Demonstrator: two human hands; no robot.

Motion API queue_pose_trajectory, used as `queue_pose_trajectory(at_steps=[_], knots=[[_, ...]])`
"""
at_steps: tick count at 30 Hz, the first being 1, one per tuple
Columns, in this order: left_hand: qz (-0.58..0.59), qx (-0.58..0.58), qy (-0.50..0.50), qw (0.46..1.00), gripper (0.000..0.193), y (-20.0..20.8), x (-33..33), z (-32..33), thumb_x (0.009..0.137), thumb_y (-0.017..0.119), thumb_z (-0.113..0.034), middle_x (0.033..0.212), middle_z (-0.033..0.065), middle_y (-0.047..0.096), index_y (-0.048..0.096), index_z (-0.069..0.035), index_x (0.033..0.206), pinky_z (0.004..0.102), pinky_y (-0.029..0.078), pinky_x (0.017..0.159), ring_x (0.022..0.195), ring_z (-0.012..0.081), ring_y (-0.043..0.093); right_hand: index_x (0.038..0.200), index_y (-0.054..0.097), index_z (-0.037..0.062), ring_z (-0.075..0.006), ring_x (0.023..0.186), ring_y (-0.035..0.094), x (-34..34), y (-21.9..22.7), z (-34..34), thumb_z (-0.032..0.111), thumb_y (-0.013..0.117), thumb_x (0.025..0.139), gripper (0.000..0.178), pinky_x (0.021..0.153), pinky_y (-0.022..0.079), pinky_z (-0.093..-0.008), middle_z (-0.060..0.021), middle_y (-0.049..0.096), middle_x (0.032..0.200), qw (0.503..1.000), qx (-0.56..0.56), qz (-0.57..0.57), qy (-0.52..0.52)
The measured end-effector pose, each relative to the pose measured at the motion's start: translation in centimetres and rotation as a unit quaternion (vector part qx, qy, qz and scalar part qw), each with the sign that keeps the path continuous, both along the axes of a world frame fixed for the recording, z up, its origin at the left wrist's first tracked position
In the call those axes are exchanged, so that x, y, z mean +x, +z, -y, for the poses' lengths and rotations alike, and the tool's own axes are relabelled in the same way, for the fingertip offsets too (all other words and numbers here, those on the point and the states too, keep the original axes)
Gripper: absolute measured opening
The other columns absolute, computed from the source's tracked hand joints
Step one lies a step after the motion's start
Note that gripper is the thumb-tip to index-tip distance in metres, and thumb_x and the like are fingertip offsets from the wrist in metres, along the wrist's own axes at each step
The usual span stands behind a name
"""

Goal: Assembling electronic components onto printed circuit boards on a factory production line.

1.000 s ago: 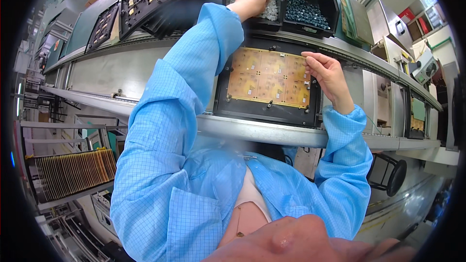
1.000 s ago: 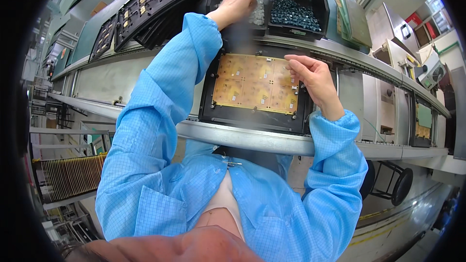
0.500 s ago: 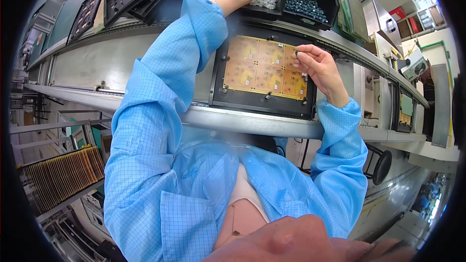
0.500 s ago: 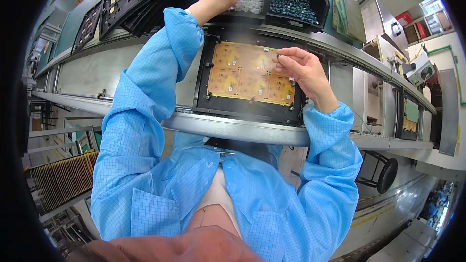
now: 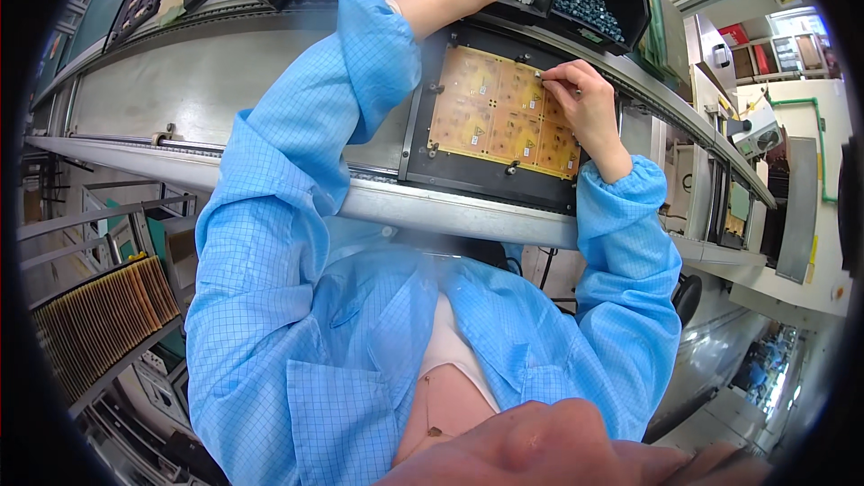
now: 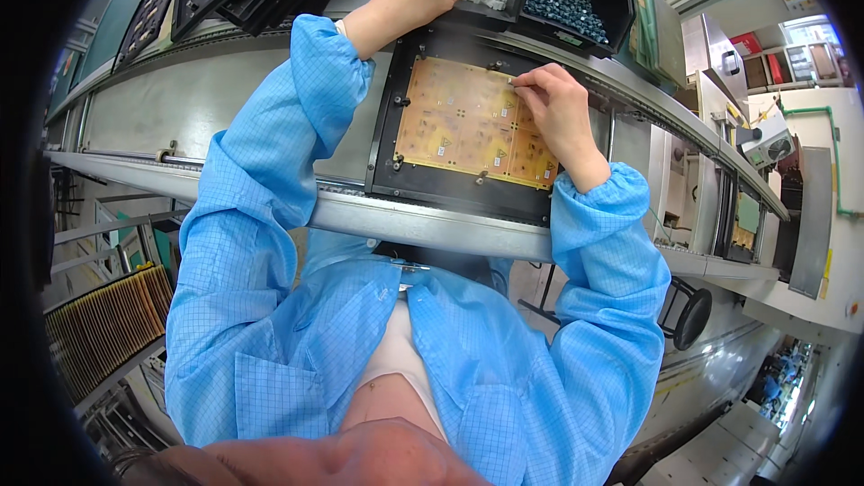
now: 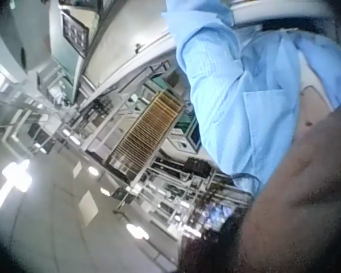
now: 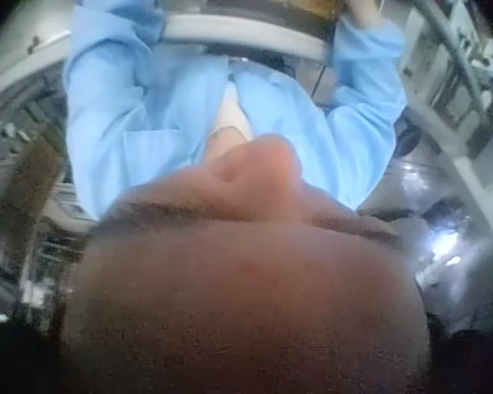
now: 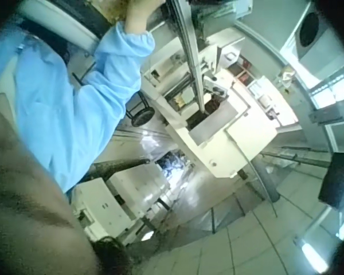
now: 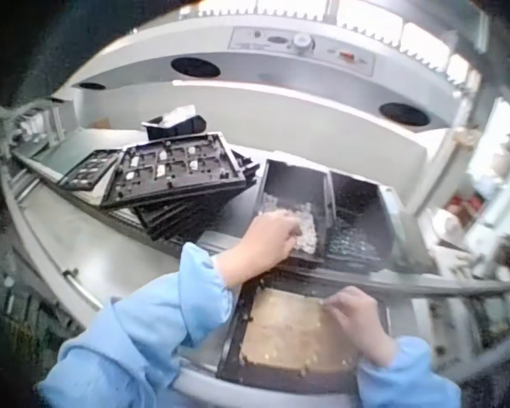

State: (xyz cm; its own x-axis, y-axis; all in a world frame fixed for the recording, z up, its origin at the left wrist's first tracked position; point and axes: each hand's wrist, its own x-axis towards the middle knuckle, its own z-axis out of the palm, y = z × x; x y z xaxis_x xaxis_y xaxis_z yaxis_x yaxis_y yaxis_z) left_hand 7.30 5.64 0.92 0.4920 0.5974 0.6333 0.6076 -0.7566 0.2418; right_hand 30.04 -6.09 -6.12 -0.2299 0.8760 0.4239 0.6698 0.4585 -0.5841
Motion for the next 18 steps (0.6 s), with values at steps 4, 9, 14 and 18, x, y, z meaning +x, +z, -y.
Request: queue_pose_trajectory(at_steps=[4,9,14,18], knots=[[0.026,0.0,0.0,1.0,0.012,-0.5,0.4,-0.6,0.077,0.06,-0.008,0.089,0.0214,0.065,0.068,-0.002,0.083,0.0465,0.051,0.08,0.088,0.0404,0.063,0.096,0.072,0.001,-0.0154,0.075,0.065,0.4,-0.1,-0.1,0.001,0.068,0.085,0.011,0.071,0.053,-0.0269,-0.0079,0.067,0.089,1.0,-0.022,-0.017,-0.01],[0.048,0.009,0.009,0.999,0.014,-1.0,0.6,-0.9,0.078,0.059,-0.007,0.088,0.0219,0.065,0.069,-0.001,0.084,0.047,0.051,0.08,0.087,0.0409,0.063,0.096,0.069,0.0,-0.0147,0.074,0.064,0.7,-0.2,0.0,0.0,0.068,0.085,0.011,0.071,0.053,-0.0263,-0.0073,0.067,0.087,0.998,-0.04,-0.049,-0.009],[0.054,-0.012,0.017,0.998,0.015,-0.6,-0.1,-0.9,0.077,0.058,-0.006,0.085,0.0223,0.065,0.07,-0.001,0.085,0.0471,0.052,0.078,0.086,0.0409,0.064,0.096,0.067,-0.0001,-0.014,0.074,0.064,0.6,0.3,-0.2,-0.002,0.068,0.084,0.012,0.071,0.052,-0.0263,-0.0067,0.067,0.085,0.998,-0.044,-0.052,-0.004],[0.07,0.002,0.025,0.997,0.013,-0.4,-0.3,-0.5,0.078,0.059,-0.006,0.084,0.0221,0.066,0.07,-0.002,0.084,0.0468,0.052,0.078,0.085,0.0402,0.064,0.096,0.065,-0.0004,-0.016,0.073,0.064,0.5,0.3,-0.4,-0.004,0.069,0.083,0.015,0.07,0.053,-0.0283,-0.0076,0.066,0.085,0.999,-0.019,-0.036,0.023]])
